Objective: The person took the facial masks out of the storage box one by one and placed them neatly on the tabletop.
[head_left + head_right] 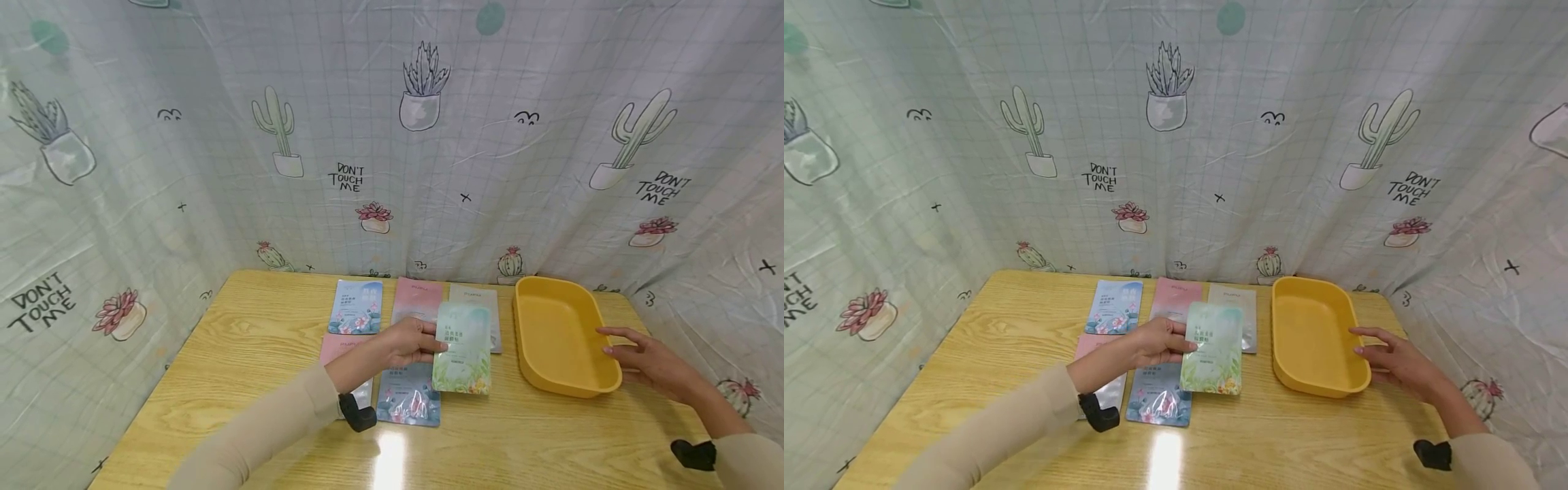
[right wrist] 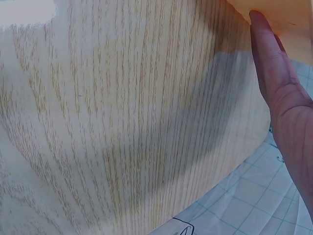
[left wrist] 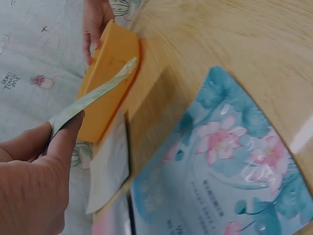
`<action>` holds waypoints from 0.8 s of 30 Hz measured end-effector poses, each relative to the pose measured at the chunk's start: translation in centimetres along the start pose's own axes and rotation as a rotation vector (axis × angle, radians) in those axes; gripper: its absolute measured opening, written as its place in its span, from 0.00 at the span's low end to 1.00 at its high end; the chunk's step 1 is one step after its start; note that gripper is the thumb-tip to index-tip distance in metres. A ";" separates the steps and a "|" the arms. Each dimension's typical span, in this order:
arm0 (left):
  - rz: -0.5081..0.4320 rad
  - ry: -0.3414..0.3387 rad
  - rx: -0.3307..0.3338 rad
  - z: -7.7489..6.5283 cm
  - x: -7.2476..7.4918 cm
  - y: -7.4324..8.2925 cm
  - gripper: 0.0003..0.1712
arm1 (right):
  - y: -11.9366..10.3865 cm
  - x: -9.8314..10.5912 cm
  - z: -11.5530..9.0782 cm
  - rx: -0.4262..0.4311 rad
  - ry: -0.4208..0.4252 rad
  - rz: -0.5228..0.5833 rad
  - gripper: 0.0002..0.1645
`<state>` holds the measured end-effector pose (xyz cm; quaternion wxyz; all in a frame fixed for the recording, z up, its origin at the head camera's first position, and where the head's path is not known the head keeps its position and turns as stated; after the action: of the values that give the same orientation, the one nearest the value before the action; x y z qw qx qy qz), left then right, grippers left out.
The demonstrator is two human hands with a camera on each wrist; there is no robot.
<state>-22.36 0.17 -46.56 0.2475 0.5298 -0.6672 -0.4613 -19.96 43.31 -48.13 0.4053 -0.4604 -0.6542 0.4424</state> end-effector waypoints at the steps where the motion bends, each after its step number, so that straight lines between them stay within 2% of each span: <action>1: -0.005 -0.007 0.004 0.1 -0.1 -0.4 0.24 | 0.0 0.0 0.0 0.002 -0.006 0.006 0.25; 4: 0.000 -0.018 0.005 0.4 -0.2 -1.4 0.22 | 0.0 0.1 0.1 0.011 -0.029 0.033 0.27; 7: 0.036 -0.016 -0.023 0.8 -0.3 -2.4 0.20 | 0.0 0.0 0.1 0.017 -0.044 0.057 0.27; 10: 0.166 0.022 -0.124 1.2 -0.2 -3.0 0.02 | 0.0 0.0 0.1 0.015 -0.045 0.065 0.27; 14: 0.443 0.116 -0.346 1.4 -0.4 -2.8 0.28 | 0.1 0.0 0.1 0.006 -0.031 0.058 0.27; 17: 0.570 0.168 -0.450 1.3 -0.8 -2.6 0.32 | 0.1 0.1 0.2 0.004 -0.022 0.049 0.27; 20: 0.598 0.179 -0.468 1.2 -1.2 -2.6 0.32 | 0.1 0.1 0.1 0.005 -0.019 0.037 0.27; 24: 0.548 0.176 -0.428 0.9 -1.4 -2.9 0.30 | 0.1 0.1 0.1 0.005 -0.019 0.027 0.27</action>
<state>-21.28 1.81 -49.31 0.5238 0.3051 -0.6491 -0.4596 -20.07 43.40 -48.19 0.3943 -0.4640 -0.6505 0.4540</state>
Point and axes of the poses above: each hand's wrist, its own z-axis towards the middle knuckle, its own x-axis out of the back of the hand, y = z × x, the point moved 6 cm from there along z, towards the middle knuckle, and after that the axes turned 13 degrees about y, right-handed, at the moved point
